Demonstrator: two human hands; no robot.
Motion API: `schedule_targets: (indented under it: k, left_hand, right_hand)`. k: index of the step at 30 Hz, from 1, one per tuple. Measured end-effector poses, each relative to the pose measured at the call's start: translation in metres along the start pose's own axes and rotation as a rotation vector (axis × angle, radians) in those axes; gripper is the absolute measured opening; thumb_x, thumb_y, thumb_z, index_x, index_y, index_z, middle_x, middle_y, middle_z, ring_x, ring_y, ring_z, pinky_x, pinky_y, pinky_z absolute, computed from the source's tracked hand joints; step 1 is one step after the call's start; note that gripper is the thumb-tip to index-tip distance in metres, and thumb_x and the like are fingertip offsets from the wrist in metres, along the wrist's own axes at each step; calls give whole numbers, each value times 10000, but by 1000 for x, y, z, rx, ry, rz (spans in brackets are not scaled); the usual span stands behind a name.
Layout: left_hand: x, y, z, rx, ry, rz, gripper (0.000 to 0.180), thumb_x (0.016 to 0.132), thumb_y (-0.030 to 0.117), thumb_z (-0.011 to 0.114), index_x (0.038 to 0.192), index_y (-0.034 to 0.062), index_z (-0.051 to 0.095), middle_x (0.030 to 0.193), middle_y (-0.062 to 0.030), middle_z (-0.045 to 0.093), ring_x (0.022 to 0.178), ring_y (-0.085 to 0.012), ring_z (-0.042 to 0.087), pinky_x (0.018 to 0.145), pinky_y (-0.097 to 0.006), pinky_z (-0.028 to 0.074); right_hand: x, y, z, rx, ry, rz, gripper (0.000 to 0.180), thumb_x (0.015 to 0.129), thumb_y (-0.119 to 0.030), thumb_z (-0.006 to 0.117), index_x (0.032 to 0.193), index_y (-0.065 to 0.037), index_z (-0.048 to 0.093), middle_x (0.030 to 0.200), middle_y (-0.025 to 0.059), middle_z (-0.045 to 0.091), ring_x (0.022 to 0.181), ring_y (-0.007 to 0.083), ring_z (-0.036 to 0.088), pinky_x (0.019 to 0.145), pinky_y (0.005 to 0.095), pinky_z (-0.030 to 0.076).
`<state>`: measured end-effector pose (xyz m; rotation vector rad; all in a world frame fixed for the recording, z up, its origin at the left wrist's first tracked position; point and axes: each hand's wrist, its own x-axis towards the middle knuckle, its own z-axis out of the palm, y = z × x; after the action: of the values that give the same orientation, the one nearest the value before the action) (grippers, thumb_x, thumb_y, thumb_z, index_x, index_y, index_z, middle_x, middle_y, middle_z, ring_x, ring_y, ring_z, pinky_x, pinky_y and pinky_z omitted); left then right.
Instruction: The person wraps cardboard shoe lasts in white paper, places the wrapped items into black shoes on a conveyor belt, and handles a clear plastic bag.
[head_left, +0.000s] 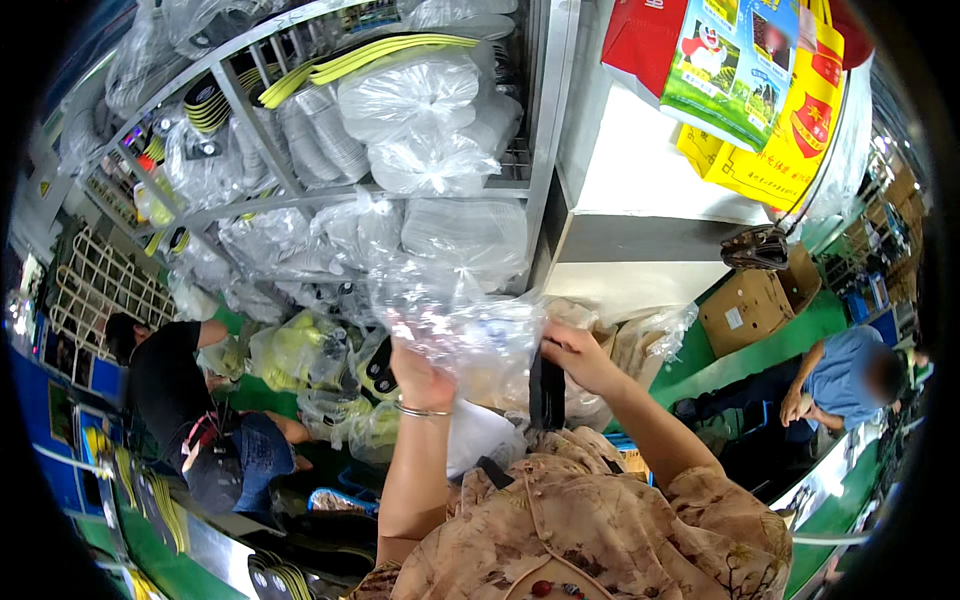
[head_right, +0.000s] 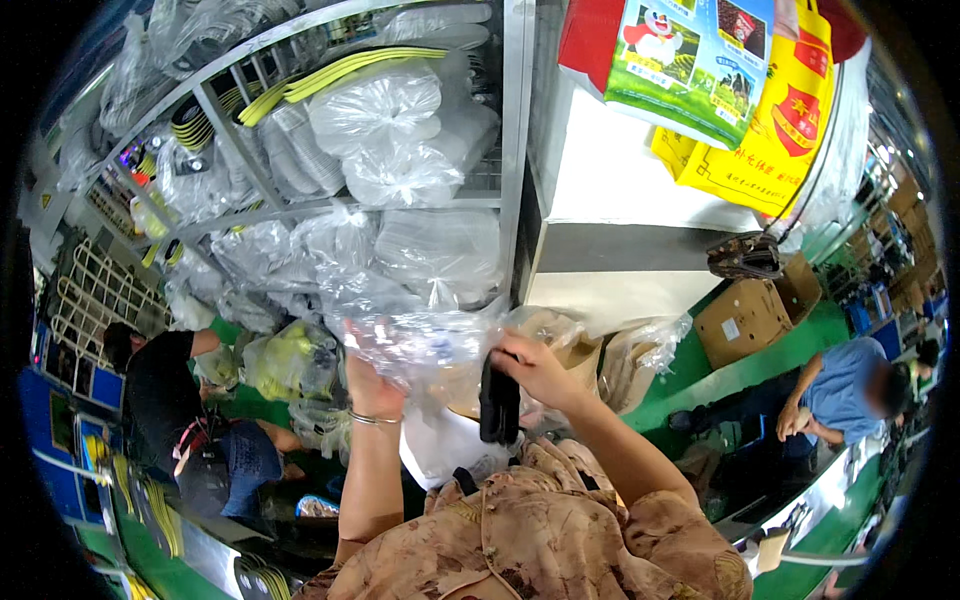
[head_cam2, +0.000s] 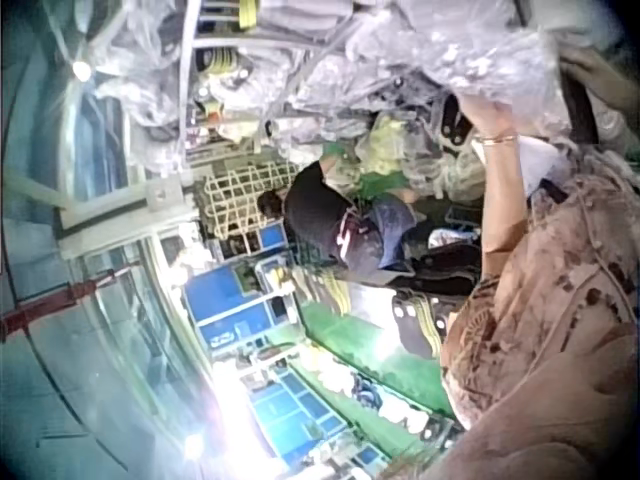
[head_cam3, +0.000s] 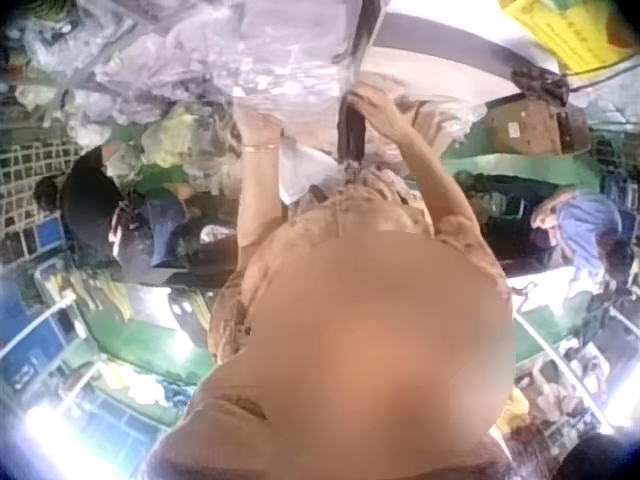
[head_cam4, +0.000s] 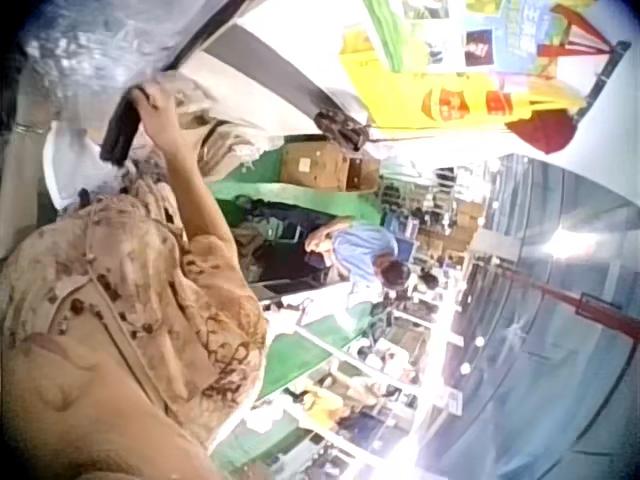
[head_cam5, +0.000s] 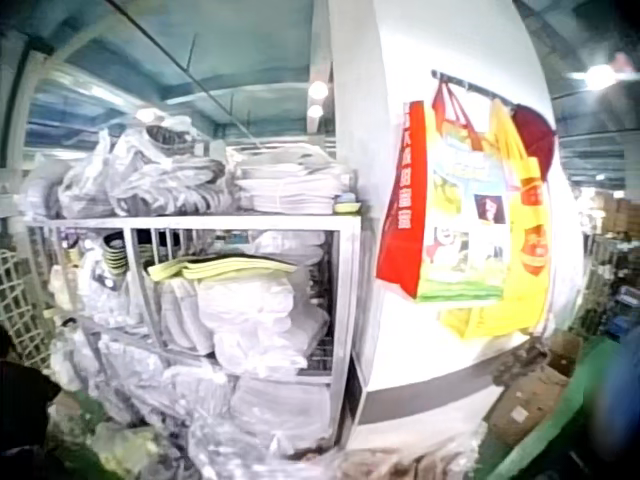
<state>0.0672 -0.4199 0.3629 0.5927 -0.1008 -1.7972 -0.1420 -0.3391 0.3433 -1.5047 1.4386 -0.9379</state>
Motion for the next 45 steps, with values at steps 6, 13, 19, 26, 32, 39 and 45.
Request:
schedule_targets:
  k: [6,13,19,26,32,39,45]
  left_hand:
    - [33,-31,-37,806,-599,29,381,819,51,613,1164,-4,463,1044,-49,538,916,-136,527,783,-258,466]
    - [79,-41,27,791,-339,28,413,764,31,646,1151,27,501,1072,-96,554,901,-192,564,711,-316,491]
    - [181,-71,90,1813,-291,1247,330,687,-66,556,1009,3,539,861,-177,567,693,-296,594,539,-323,492]
    - [284,-120,125,2626,-253,1334,243,720,78,580,948,5,544,832,-133,525,719,-257,595,562,-275,514]
    - [331,-139,108,2420,-379,1675,317,790,209,541,1044,22,566,1003,-131,540,796,-288,584,736,-357,481]
    - [297,-112,165,2148,-436,594,369,828,171,509,1162,16,477,1152,-138,517,1009,-263,531,840,-331,443]
    - [322,-91,137,1083,-434,-94,443,818,70,529,1237,9,398,1154,-117,522,1040,-213,517,880,-308,424]
  right_hand:
    - [43,-14,4,1373,178,-65,254,908,-152,478,1115,-25,553,993,78,619,918,179,591,807,305,490]
    - [96,-13,-52,1051,226,-310,261,896,-103,493,1139,-24,546,975,58,611,866,105,555,766,240,461]
    - [28,30,-126,453,754,-42,154,905,-130,455,926,-7,546,776,36,598,686,118,561,642,241,465]
    - [-32,69,-126,504,889,295,142,887,-146,534,770,-66,537,605,-55,428,500,31,369,413,202,273]
    - [-20,79,-149,429,954,267,89,875,-150,528,851,-73,566,621,-46,485,481,29,411,376,183,286]
    - [11,55,-151,713,848,90,335,870,-27,472,1196,18,408,909,132,561,625,182,611,451,247,477]
    - [16,58,-147,922,794,115,262,853,-19,477,1103,51,447,879,138,581,641,196,615,504,262,503]
